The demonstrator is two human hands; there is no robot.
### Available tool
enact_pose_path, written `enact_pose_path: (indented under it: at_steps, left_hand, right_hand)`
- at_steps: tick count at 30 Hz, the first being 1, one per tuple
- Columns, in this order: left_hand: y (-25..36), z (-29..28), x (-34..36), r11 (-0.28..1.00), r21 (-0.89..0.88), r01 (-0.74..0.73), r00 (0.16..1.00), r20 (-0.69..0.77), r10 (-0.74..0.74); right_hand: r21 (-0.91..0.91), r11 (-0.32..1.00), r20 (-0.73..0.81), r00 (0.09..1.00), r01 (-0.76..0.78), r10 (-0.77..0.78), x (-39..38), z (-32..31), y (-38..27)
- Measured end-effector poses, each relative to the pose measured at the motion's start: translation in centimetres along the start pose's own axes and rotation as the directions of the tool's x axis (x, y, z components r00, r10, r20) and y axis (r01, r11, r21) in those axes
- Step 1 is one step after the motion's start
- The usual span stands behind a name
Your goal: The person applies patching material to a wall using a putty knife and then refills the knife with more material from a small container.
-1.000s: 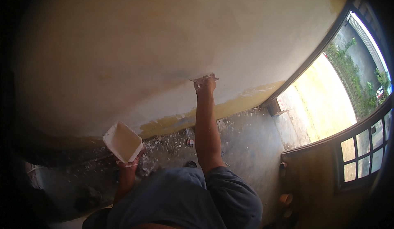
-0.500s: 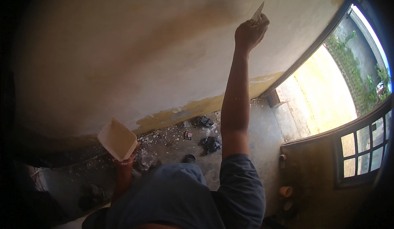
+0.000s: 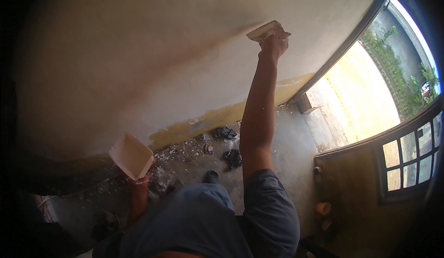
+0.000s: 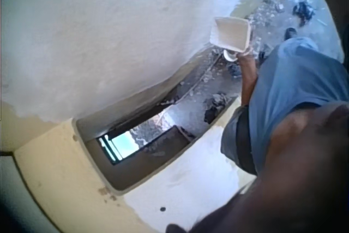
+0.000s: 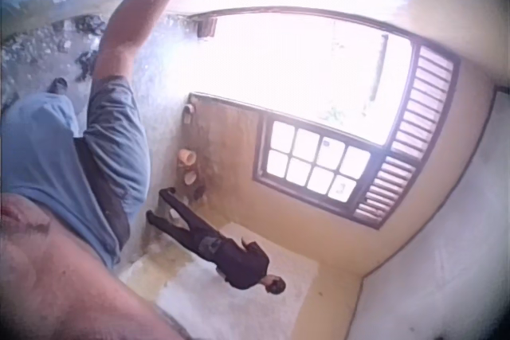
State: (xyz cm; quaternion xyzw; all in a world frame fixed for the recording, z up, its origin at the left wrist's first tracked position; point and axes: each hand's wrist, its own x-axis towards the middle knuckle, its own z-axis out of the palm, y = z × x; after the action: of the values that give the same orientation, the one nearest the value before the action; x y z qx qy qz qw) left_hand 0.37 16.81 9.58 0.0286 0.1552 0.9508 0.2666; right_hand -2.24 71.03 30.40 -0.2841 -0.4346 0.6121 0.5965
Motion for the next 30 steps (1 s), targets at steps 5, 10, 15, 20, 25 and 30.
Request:
enact_pose_path:
  at_steps: [5, 10, 15, 20, 25, 30]
  left_hand:
    - [0.4, -1.1, 0.3, 0.999, -0.046, 0.013, 1.0, 0.014, -0.013]
    - [0.9, -2.5, -0.2, 1.0, -0.028, -0.013, 0.999, 0.05, 0.014]
    - [1.3, -2.9, 0.0, 0.997, 0.042, -0.072, 0.996, 0.059, 0.07]
    - [1.5, -3.0, -0.9, 0.997, -0.041, -0.064, 0.997, -0.051, 0.062]
    - [0.9, -3.0, -0.1, 0.992, -0.007, -0.128, 0.986, 0.102, 0.128]
    - [1.2, -5.0, -0.3, 0.996, -0.028, -0.08, 0.99, 0.11, 0.083]
  right_hand:
    - [0.036, 0.994, 0.09, 0.99, 0.103, -0.105, -2.2, 6.4, -4.2]
    - [-0.503, 0.659, 0.455, 0.82, 0.559, -0.348, -12.0, 9.7, -5.1]
    - [-0.194, 0.301, 0.424, 0.356, 0.934, -0.833, -11.8, 10.8, -6.4]
    - [-0.311, -0.183, 0.843, 0.181, 0.933, -0.506, -11.0, 8.5, 4.6]
    - [-0.423, 0.706, 0.469, 0.804, 0.568, -0.366, -8.2, 1.5, 1.0]
    - [0.009, 0.971, 0.201, 0.951, 0.238, -0.235, -0.5, 5.4, -0.7]
